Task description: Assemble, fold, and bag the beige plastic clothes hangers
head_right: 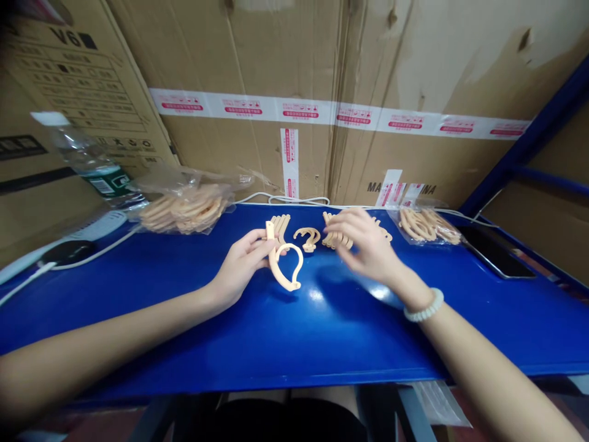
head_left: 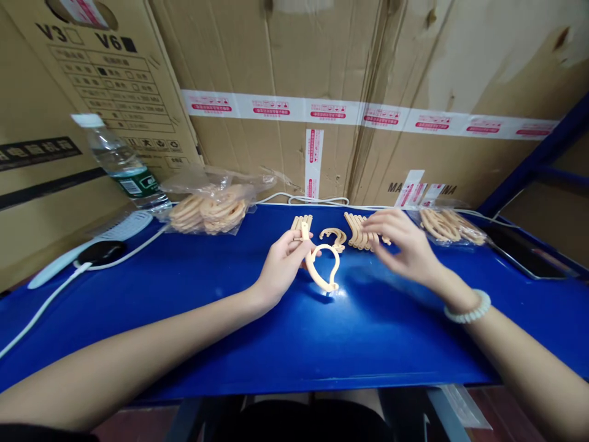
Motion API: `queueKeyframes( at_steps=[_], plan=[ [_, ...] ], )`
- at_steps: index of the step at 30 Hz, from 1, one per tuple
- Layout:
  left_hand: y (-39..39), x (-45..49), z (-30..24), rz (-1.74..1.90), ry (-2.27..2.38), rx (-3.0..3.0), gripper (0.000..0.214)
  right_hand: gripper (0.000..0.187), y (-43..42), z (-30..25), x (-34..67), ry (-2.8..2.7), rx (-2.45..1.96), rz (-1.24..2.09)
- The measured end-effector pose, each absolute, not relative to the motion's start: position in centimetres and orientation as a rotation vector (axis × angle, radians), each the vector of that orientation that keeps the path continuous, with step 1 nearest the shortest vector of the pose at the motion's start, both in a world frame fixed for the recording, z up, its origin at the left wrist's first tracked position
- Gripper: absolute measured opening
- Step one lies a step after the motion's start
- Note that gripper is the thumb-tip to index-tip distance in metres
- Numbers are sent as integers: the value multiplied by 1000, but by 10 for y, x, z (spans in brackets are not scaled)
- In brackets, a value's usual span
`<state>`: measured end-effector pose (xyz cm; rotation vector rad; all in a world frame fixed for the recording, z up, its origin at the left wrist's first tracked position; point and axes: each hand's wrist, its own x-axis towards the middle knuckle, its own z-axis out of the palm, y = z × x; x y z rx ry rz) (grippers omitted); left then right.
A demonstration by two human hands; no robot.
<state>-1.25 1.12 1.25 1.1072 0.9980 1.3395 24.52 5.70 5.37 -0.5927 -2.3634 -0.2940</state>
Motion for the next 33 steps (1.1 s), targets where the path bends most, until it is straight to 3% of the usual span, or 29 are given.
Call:
queueKeyframes(
  at_steps=[4,10,13,15,18,23,33],
  plan=[
    [11,-11,11,1340,943,1094,37,27,15,47,207,-2604,-299,-399],
    [12,-11,1,1399,939,1221,41,20,18,34,204,-2688,-323,-487],
    [13,-14,-1,1662,1042,1528,52,24,20,36,207,-2652,-417,-407],
    [12,-17,0,1734,1071,1990,44,24,19,38,207,-2604,-460,-411],
    [8,-21,4,1574,1034,2653,23,23,16,38,207,-2565,-502,-425],
    [3,-20,7,1450,1104,2881,13,27,12,37,206,-2519,-584,-418],
    [14,-15,3,991,882,3210,29,33,13,25,200,-2478,-524,-489]
  ],
)
